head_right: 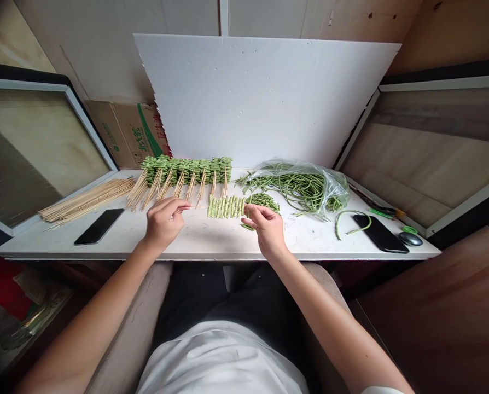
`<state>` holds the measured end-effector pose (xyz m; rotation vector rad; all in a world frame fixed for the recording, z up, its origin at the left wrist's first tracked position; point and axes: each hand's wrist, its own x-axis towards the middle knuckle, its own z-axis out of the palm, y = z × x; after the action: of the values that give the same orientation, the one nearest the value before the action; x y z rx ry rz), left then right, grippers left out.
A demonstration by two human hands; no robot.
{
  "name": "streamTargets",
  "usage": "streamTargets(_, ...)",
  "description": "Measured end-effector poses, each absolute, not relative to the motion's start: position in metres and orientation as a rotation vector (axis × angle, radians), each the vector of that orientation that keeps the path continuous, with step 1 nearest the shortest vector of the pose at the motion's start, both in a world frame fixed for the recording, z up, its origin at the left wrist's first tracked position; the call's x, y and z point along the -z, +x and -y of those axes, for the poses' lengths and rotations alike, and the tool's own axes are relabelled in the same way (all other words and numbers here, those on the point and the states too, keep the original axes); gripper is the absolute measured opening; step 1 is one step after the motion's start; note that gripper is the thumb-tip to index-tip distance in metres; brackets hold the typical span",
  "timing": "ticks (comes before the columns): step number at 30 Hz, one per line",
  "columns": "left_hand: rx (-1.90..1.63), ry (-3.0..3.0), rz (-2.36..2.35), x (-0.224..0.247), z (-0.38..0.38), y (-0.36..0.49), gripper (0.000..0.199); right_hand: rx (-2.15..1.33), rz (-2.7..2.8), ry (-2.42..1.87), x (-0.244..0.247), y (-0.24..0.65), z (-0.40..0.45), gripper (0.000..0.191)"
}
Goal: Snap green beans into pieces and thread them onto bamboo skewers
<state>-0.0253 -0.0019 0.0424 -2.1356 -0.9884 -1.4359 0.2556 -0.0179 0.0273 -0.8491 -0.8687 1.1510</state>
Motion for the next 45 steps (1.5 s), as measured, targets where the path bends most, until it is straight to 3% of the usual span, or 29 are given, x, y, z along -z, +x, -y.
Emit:
streamTargets(14, 1.460, -2.171, 0.997, -0.043, -0.002, -0.032, 0.042, -1.026, 0.975, -0.824, -0.022, 0.250, 0.021, 0.036)
streamTargets(27, 1.337, -2.098, 0.809, -0.036, -0.004, -0.037, 0.036, -1.501, 0.778, -0.847, -0.024, 0.254, 0.015, 0.041)
streamTargets(39, 1.434, -2.058, 0.760, -0.035, -0.013, -0.036, 0.039, -1.259, 0.993, -0.873, -0.019, 0.255, 0.013, 0.038)
streamTargets(45, 1.518, -2.015, 1.009, -0.029, -0.022, -0.043, 0.026, -0.892, 1.421, -1.018, -0.023, 0.284, -0.006, 0.046)
